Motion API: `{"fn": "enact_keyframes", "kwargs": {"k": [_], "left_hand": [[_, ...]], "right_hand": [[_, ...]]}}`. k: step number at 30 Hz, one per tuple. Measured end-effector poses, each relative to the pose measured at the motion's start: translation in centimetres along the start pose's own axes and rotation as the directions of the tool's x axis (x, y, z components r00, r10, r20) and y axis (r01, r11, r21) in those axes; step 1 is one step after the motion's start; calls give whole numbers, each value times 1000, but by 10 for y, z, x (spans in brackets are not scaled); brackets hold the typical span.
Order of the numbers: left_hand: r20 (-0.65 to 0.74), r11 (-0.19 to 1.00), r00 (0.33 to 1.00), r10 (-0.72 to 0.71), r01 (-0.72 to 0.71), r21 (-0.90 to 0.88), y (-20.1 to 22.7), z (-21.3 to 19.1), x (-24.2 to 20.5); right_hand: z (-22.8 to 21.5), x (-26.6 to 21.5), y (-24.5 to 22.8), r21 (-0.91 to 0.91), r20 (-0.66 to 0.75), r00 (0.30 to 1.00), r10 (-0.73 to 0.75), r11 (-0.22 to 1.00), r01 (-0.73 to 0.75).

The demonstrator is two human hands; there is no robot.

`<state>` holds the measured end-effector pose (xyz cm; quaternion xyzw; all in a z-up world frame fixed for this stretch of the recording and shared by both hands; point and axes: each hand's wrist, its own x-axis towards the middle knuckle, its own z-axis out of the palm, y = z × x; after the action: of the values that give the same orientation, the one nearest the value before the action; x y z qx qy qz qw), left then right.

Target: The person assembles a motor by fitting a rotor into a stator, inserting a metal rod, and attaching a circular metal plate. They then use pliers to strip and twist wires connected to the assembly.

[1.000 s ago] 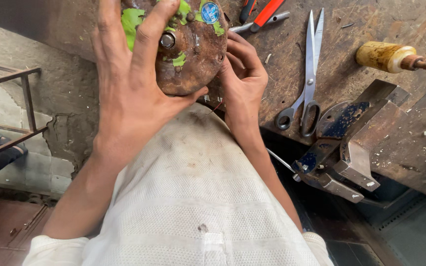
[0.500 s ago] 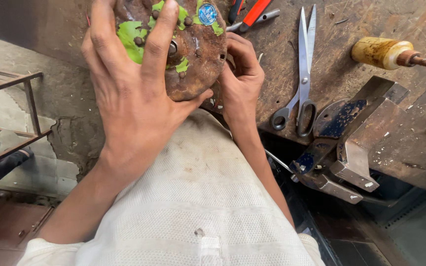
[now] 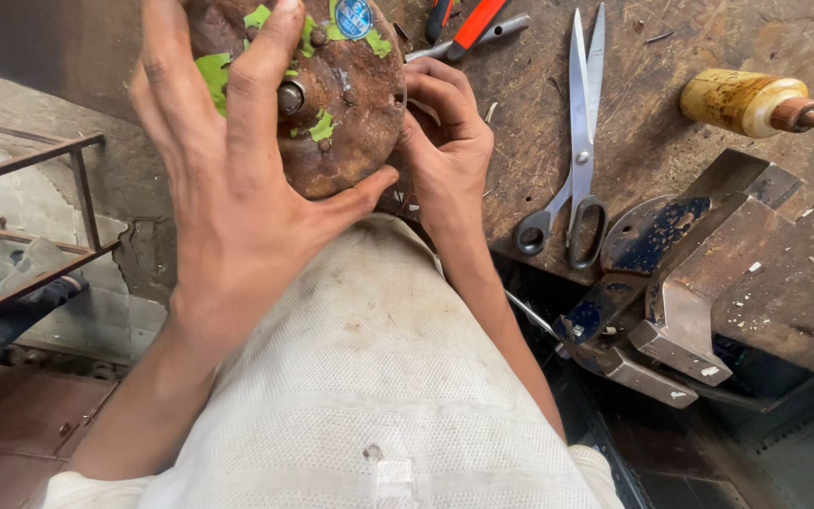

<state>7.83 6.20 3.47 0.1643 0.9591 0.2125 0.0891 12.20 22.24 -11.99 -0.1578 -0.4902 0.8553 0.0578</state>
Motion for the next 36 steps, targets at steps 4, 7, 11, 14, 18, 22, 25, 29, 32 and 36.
{"fn": "enact_keyframes", "kwargs": {"k": [4, 7, 11, 14, 18, 22, 25, 29, 32, 36], "left_hand": [[60, 1000, 998, 22, -21, -6, -4, -10, 7], [64, 1000, 998, 10, -9, -25, -3, -9, 8], [15, 1000, 1000, -9, 10, -12, 0, -1, 7], [31, 1000, 999, 21, -21, -5, -5, -2, 6], [61, 999, 998, 29, -27, -26, -11, -5, 9], [71, 998, 997, 31, -27, -58, -11, -6, 9], [52, 997, 998, 26, -23, -70, -8, -5, 8], [22, 998, 999, 41, -40, -42, -6, -2, 8], [45, 999, 999, 30, -28, -35, -7, -4, 7], [73, 998, 995, 61, -59, -28, -8, -9, 13]], "right_hand": [[0, 2, 0, 18, 13, 1000, 2, 1000, -2], [-1, 3, 0, 15, 17, 1000, 7, 1000, -7], [0, 3, -1, 32, 31, 999, 8, 999, -9], [-2, 3, -1, 46, 20, 999, 47, 998, -48], [-2, 4, 0, 53, 23, 999, 43, 998, -44], [-1, 3, 1, 53, 19, 999, 42, 998, -43], [0, 2, 1, 70, 23, 999, 45, 996, -47], [-1, 2, -1, 35, 44, 999, 8, 999, -9], [0, -1, 0, 77, 31, 998, 63, 995, -65], [0, 1, -1, 82, 58, 998, 13, 996, -18]]}}
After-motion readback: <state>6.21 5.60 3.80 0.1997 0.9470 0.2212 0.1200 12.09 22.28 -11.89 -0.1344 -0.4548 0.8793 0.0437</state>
